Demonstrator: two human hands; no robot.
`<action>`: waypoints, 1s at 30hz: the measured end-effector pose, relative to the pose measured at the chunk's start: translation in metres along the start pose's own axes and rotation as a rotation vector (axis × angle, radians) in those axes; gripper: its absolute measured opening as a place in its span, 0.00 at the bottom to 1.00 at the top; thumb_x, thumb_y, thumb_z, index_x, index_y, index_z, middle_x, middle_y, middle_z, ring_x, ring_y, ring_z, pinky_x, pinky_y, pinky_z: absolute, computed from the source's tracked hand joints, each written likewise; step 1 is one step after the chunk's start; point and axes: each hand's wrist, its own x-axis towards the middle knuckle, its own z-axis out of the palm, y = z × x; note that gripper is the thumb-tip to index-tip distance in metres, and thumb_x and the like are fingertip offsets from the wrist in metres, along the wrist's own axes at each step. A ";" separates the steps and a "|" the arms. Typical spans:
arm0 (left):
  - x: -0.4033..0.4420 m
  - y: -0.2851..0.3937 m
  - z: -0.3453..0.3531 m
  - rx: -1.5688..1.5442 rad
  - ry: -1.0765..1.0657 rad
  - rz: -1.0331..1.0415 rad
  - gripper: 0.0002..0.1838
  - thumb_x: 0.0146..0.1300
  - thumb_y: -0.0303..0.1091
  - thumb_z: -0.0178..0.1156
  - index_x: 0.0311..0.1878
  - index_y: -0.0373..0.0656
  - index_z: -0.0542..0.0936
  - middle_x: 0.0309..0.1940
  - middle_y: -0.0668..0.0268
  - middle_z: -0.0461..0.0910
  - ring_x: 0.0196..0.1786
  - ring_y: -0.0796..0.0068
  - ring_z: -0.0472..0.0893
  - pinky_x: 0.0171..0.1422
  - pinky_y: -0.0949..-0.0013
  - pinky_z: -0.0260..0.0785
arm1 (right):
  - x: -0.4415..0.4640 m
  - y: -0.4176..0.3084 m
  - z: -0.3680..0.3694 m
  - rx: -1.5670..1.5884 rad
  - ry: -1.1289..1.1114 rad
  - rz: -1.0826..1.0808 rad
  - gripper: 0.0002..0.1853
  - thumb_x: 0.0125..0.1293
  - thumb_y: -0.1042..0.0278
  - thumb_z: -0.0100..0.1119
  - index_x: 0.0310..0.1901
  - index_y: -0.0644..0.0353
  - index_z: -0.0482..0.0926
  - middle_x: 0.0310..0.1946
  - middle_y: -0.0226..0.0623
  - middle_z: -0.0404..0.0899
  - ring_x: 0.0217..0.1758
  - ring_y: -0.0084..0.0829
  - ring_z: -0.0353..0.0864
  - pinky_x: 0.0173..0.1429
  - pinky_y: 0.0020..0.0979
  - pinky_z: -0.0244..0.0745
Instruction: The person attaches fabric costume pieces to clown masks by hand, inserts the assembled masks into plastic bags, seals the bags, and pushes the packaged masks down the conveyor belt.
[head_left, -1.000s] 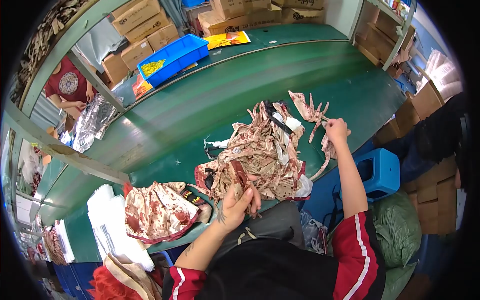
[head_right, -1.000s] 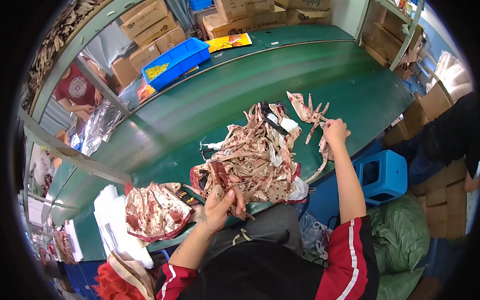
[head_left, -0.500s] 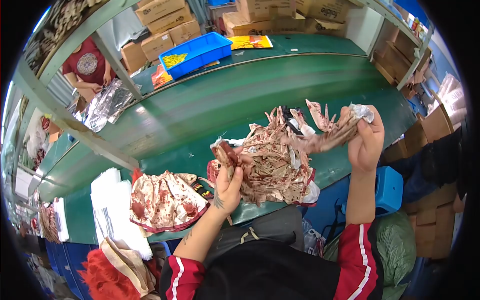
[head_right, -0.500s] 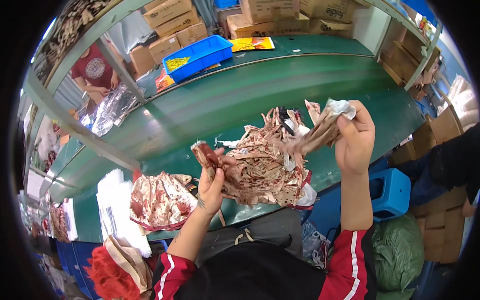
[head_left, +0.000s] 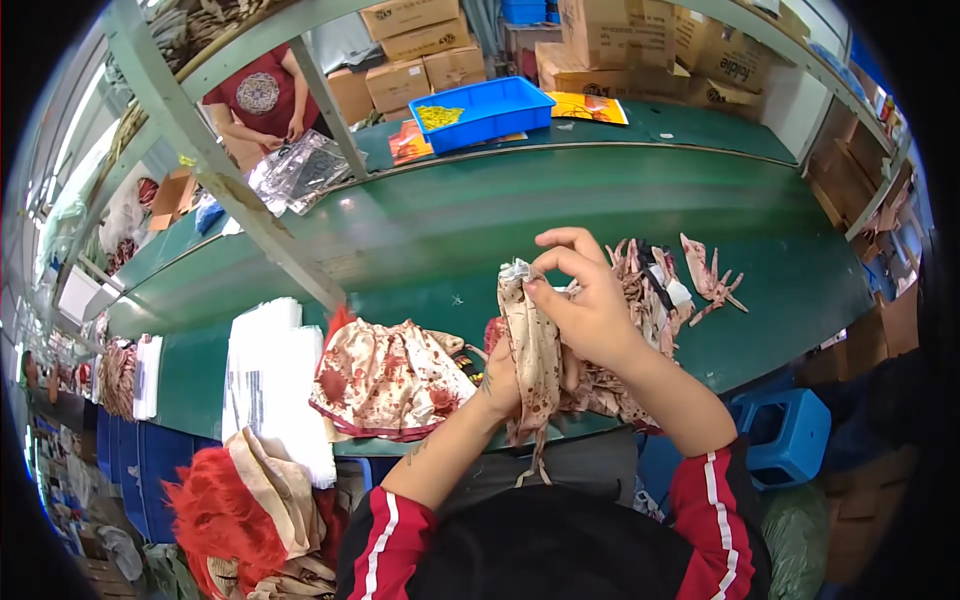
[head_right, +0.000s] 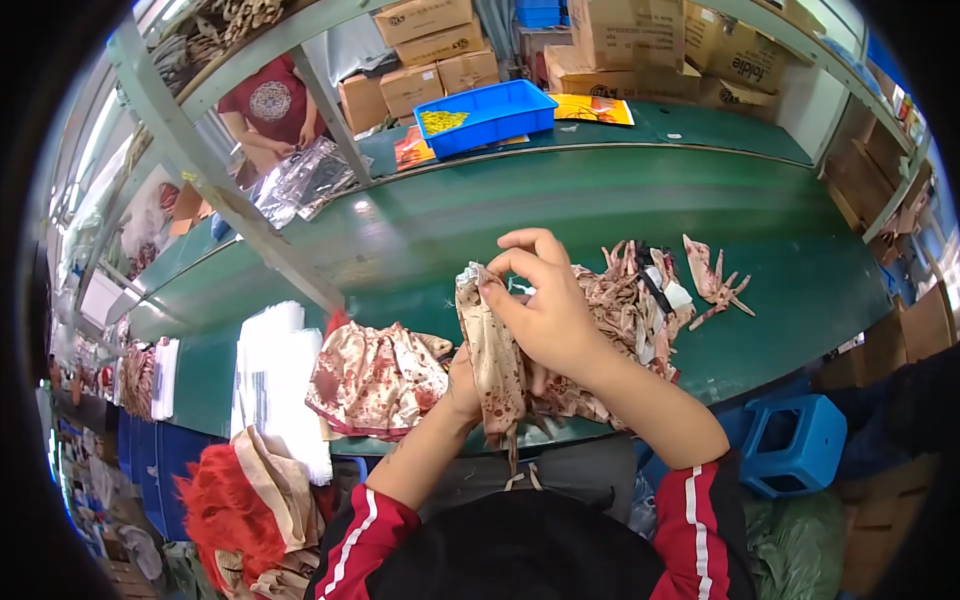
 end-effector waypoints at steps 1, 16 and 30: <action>-0.001 0.003 -0.006 -0.071 -0.105 -0.045 0.32 0.76 0.59 0.37 0.60 0.37 0.70 0.33 0.54 0.79 0.31 0.65 0.81 0.34 0.67 0.75 | 0.000 0.008 0.007 -0.135 -0.008 -0.063 0.04 0.66 0.76 0.60 0.40 0.67 0.77 0.45 0.37 0.77 0.49 0.29 0.78 0.48 0.28 0.74; -0.086 0.056 -0.038 0.423 0.306 -0.284 0.19 0.58 0.20 0.66 0.53 0.34 0.74 0.37 0.60 0.82 0.41 0.74 0.83 0.47 0.70 0.77 | 0.007 0.020 0.062 0.725 -0.082 0.386 0.14 0.62 0.88 0.57 0.48 0.63 0.73 0.38 0.28 0.72 0.40 0.18 0.76 0.48 0.21 0.73; -0.090 0.123 -0.077 -0.116 0.823 0.167 0.23 0.53 0.11 0.48 0.52 0.40 0.65 0.34 0.57 0.79 0.35 0.67 0.83 0.41 0.63 0.81 | -0.096 0.009 0.190 0.608 -0.450 0.649 0.17 0.59 0.83 0.57 0.50 0.58 0.74 0.29 0.24 0.71 0.28 0.17 0.74 0.32 0.22 0.69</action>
